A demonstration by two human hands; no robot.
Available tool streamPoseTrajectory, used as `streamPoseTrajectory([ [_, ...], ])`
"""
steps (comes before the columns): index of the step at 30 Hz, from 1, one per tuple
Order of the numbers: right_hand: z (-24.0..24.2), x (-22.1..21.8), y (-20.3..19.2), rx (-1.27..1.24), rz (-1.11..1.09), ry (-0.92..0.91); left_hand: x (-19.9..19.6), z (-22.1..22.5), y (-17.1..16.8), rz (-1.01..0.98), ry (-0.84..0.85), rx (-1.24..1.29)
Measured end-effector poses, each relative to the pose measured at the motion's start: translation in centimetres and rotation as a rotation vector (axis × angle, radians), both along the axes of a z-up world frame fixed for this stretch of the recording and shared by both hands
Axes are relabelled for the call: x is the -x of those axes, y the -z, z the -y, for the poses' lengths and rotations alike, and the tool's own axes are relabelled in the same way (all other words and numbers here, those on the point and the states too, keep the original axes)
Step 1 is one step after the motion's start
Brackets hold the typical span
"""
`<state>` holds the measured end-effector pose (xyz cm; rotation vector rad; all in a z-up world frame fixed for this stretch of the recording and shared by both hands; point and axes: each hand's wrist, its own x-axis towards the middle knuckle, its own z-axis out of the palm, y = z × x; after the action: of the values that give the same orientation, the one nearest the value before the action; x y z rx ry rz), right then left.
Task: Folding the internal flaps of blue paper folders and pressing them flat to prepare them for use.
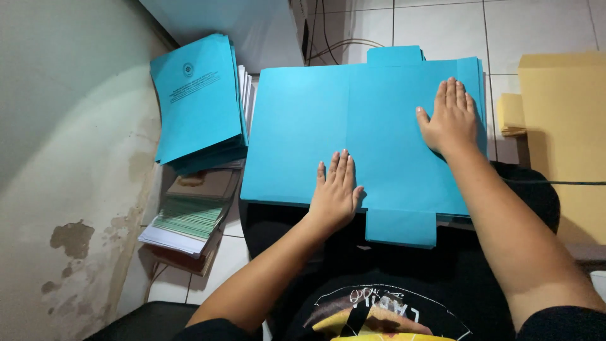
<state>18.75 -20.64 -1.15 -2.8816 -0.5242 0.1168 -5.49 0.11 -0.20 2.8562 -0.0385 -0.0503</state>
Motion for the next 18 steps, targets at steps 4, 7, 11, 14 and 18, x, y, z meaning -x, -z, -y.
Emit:
streamPoseTrajectory([
  [4, 0.0, 0.1, 0.0, 0.002, 0.003, 0.000, -3.1, -1.0, 0.1, -0.087, 0.101, -0.076],
  [7, -0.2, -0.1, 0.0, 0.004, 0.018, -0.003, -9.0, -2.0, 0.8, -0.066, 0.095, -0.121],
  [11, -0.3, 0.1, -0.1, 0.042, 0.066, 0.007, -19.2, -3.0, 2.2, -0.006, 0.010, -0.147],
  [14, -0.8, 0.2, -0.8, 0.080, 0.057, 0.018, -23.7, -3.3, 2.0, 0.157, -0.161, -0.087],
  [18, -2.8, -2.7, 0.2, 0.064, 0.006, 0.043, -23.8, -2.6, 2.1, 0.164, -0.185, -0.027],
])
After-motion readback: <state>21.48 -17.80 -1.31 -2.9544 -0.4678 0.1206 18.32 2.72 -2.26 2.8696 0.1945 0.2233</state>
